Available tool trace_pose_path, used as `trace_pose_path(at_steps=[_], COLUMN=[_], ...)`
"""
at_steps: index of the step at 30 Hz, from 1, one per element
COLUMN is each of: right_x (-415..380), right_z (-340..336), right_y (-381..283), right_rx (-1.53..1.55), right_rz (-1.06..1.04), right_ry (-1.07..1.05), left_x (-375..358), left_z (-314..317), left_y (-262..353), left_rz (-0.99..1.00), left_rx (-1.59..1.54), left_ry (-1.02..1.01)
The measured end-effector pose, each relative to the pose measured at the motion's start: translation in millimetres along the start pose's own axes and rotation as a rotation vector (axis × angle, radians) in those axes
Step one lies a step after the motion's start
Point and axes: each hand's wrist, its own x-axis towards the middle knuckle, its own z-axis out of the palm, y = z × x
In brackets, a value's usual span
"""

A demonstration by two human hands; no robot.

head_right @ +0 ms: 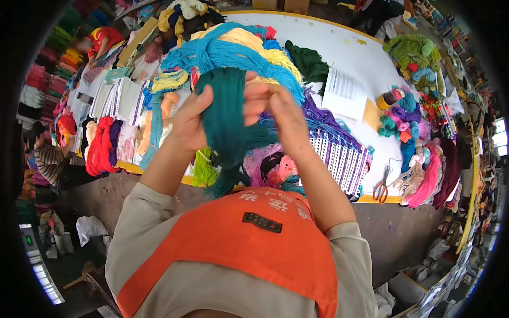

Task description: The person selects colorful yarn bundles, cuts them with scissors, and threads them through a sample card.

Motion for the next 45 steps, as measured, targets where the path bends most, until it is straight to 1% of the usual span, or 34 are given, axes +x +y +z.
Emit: trace_pose_path(at_steps=[1,2,3,4,5,6,9,10,12,13,14,16,17,18,19,20,21,22,23,25,26,29,30,31,33,35,36,38,39,40,41,43,44,45], right_x=[-9.2,-18.7,-22.8,-27.1,-28.3,-34.4,-36.0,-34.4,-40.5,-44.7,-50.9,-54.5,-58.8,-65.4,-58.4,-54.7,-55.5,-47.9,-47.1,-46.5,-43.5,-37.2,-36.4,-37.2,-42.9,-48.3,-51.8,-54.5,-55.9,-57.2,-59.1,-63.8,-65.9,-67.7], right_z=[1.3,20.1,26.0,31.9,31.9,35.4,38.4,34.3,22.5,15.5,12.2,2.0,-9.5,-20.3,-19.8,-24.3,-26.2,-24.7,-22.4,-18.2,-7.0,9.4,11.0,11.2,8.0,5.9,6.3,7.4,7.5,8.1,5.4,-0.9,-2.5,-4.9], right_y=[27.9,25.4,23.1,20.8,19.0,15.1,6.9,8.4,19.1,31.2,41.9,39.9,54.5,70.3,40.9,40.1,33.6,19.1,12.1,-6.6,-14.9,-27.8,-27.3,-26.8,-24.9,-21.7,-22.9,-21.7,-20.5,-18.4,-16.4,-12.9,-12.6,-13.9], right_rx=[0.267,0.244,0.239,0.227,0.235,0.206,0.344,0.341,0.398,0.235,0.055,-0.334,-0.331,-0.322,-0.498,-0.389,-0.37,-0.355,-0.293,-0.247,-0.264,-0.421,-0.469,-0.516,-0.535,-0.383,-0.239,-0.205,-0.167,-0.206,-0.21,-0.294,-0.276,-0.278], right_rz=[0.041,0.128,0.196,0.262,0.311,0.388,0.36,0.357,0.536,0.573,0.582,0.567,0.471,0.38,0.383,0.284,0.237,0.174,0.099,0.082,-0.031,-0.094,-0.084,-0.072,-0.04,0.004,0.071,0.084,0.095,0.075,0.078,0.047,0.035,0.037], right_ry=[-0.124,-0.13,-0.23,-0.332,-0.524,-0.484,-0.428,-0.423,-0.479,-0.496,-0.468,-0.457,-0.384,-0.307,-0.22,-0.096,-0.015,0.067,0.133,0.092,0.106,0.166,0.164,0.161,0.181,0.212,0.225,0.247,0.266,0.276,0.285,0.297,0.319,0.325], left_x=[6.4,12.8,15.8,15.8,11.6,3.1,-13.4,-18.6,-14.3,-7.3,-4.5,-8.3,-14.4,-16.9,-19.2,-17.8,-16.7,-7.5,-5.7,-1.7,1.8,9.6,11.3,12.1,8.7,6.3,5.2,4.2,4.8,5.7,7.3,10.6,12.7,15.0], left_z=[0.3,6.4,1.2,-7.0,-9.9,-33.9,-80.5,-46.6,-44.4,-45.4,-47.3,-50.7,-39.6,-26.7,-18.6,-24.0,-29.3,-37.4,-36.6,-26.1,-22.2,-19.8,-26.1,-23.0,-14.7,-20.1,-21.9,-21.9,-20.7,-19.7,-19.5,-19.1,-21.9,-26.9], left_y=[-9.6,-8.5,1.4,14.7,24.3,14.2,-67.9,-84.3,-83.2,-73.9,-66.4,-49.8,-36.5,-28.5,-22.8,-24.4,-26.2,-37.5,-38.0,-44.5,-48.4,-65.4,-69.6,-71.3,-75.3,-80.1,-81.3,-83.9,-85.8,-88.3,-91.1,-98.2,-104.6,-112.9], left_rz=[0.045,0.079,0.066,0.055,0.145,0.194,0.098,-0.003,0.179,0.27,0.306,0.212,0.085,0.075,0.061,0.113,0.159,0.251,0.226,0.131,0.12,0.065,0.05,0.043,-0.021,-0.001,-0.021,-0.047,-0.036,-0.026,-0.032,0.039,0.033,0.01], left_rx=[-0.074,-0.138,-0.232,-0.327,-0.242,-0.239,-0.164,0.025,-0.056,-0.1,-0.152,0.119,0.219,0.482,0.744,0.615,0.485,0.117,0.121,0.088,0.111,0.186,0.192,0.188,0.248,0.179,0.149,0.115,0.201,0.286,0.28,0.477,0.472,0.349], left_ry=[0.077,0.181,0.184,0.189,0.221,0.064,-0.296,-0.223,-0.045,0.047,0.138,0.177,0.121,0.049,-0.024,-0.062,-0.106,-0.138,-0.092,-0.035,-0.032,0.013,-0.129,-0.14,0.021,0.03,0.05,0.063,0.087,0.11,0.104,0.094,0.088,0.098])
